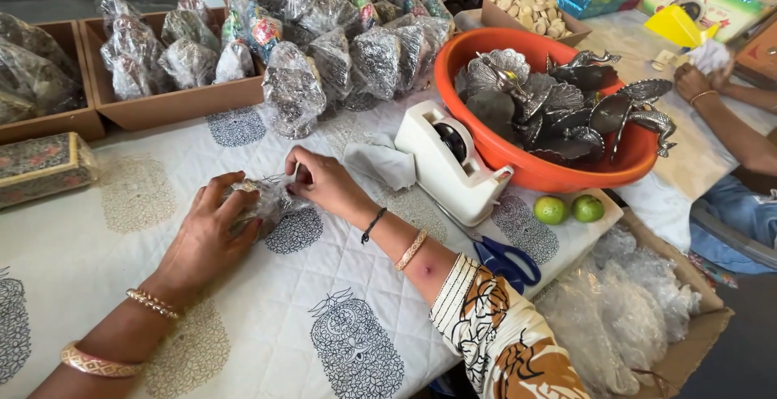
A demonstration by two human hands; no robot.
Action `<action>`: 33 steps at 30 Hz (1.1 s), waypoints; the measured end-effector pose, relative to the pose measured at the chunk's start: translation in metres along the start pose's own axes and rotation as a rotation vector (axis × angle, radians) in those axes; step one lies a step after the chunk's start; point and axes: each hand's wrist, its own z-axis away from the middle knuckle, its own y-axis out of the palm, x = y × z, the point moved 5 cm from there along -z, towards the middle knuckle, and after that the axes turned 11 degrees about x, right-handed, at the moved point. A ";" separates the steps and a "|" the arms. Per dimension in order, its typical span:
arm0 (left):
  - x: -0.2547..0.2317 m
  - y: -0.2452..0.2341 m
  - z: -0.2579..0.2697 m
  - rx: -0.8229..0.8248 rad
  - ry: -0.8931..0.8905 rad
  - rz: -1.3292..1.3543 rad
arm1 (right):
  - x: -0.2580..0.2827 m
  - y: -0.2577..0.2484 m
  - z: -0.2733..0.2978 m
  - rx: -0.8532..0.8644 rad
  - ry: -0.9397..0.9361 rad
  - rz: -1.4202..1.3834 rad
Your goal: The recorder is wrapping silver-colored metal items in plastic wrap and bubble wrap at a packing station.
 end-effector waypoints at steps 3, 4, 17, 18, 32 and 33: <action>0.002 0.003 -0.002 0.019 -0.021 -0.034 | -0.014 0.013 0.000 0.153 0.201 -0.121; 0.004 0.004 -0.002 0.014 -0.022 -0.025 | -0.016 0.017 0.001 0.143 0.184 -0.164; 0.003 0.004 -0.002 0.110 -0.110 0.127 | -0.008 0.022 0.000 0.213 0.158 -0.294; 0.003 0.003 -0.001 0.104 -0.134 0.124 | -0.008 0.022 0.002 0.233 0.147 -0.305; 0.002 -0.001 -0.002 0.064 -0.053 0.199 | 0.007 0.009 0.001 0.289 0.187 -0.341; 0.003 0.000 -0.001 0.061 -0.057 0.199 | 0.008 0.012 0.002 0.294 0.185 -0.341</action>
